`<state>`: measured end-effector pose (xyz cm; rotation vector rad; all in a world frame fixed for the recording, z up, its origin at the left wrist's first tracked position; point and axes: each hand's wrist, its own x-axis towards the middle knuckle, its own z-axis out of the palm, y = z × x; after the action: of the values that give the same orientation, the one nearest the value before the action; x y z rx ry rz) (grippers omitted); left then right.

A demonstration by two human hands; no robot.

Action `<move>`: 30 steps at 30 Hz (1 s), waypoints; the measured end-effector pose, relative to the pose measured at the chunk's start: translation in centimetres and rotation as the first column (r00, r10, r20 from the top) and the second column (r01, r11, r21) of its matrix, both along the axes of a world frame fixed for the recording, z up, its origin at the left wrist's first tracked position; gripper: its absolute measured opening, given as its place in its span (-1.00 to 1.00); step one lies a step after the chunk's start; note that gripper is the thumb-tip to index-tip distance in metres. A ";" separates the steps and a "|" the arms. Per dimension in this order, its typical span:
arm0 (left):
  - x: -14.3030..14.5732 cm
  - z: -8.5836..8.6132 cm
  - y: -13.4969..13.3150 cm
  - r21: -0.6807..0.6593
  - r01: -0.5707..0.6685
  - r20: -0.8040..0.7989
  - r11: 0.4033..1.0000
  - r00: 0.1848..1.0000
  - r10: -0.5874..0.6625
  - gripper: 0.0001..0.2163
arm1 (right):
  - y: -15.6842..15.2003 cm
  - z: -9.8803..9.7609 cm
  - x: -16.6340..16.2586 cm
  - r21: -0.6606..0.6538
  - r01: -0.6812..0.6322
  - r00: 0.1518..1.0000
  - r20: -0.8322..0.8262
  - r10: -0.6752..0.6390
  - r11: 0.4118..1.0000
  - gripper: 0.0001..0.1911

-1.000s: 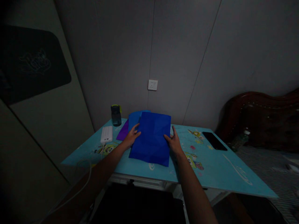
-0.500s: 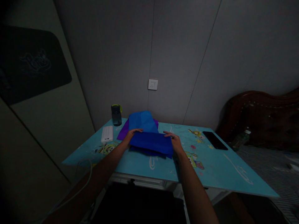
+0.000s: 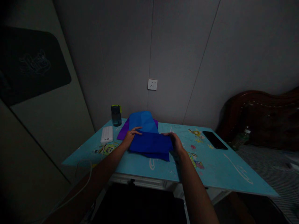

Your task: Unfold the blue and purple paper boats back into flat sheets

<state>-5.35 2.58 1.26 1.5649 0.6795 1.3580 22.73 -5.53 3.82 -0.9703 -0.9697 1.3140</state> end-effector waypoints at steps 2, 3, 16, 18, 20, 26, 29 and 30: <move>-0.1 0.2 -0.2 -0.002 -0.009 -0.002 1.000 1.000 0.009 -0.81 | 0.0 0.0 0.0 -0.055 0.006 0.999 0.043 -0.004 0.998 -0.57; -0.1 0.2 -0.3 -0.003 -0.012 -0.002 1.000 1.000 0.012 -0.81 | 0.0 0.0 0.0 -0.063 0.013 0.997 0.072 -0.009 0.998 -0.58; 0.8 0.0 -1.2 -0.268 0.232 0.305 0.935 0.941 -0.146 -0.37 | 0.7 -0.7 -0.3 0.116 0.084 0.994 0.055 -0.091 0.990 -0.18; 0.9 -0.1 -1.3 -0.323 0.288 0.315 0.901 0.931 -0.185 -0.34 | 0.7 -0.8 -0.3 0.135 0.100 0.993 0.045 -0.107 0.986 -0.22; 0.9 -0.3 -1.4 -0.345 0.308 0.292 0.886 0.933 -0.211 -0.35 | 0.8 -0.9 -0.2 0.145 0.130 0.990 0.034 -0.136 0.981 -0.25; 1.2 -0.5 -1.3 -0.301 0.315 0.224 0.900 0.941 -0.254 -0.36 | 0.7 -0.8 -0.2 0.117 0.199 0.976 0.070 -0.207 0.973 -0.37; 1.3 -0.7 -1.2 -0.300 0.303 0.221 0.905 0.944 -0.243 -0.37 | 0.6 -0.8 -0.4 0.101 0.181 0.973 0.125 -0.193 0.978 -0.39; 1.3 -0.8 -1.2 -0.299 0.299 0.220 0.906 0.946 -0.239 -0.38 | 0.6 -0.8 -0.5 0.100 0.182 0.970 0.142 -0.195 0.978 -0.39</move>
<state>-4.09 1.39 0.47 1.2024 0.5243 1.0962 22.22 -4.94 3.02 -1.0802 -1.0138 1.0432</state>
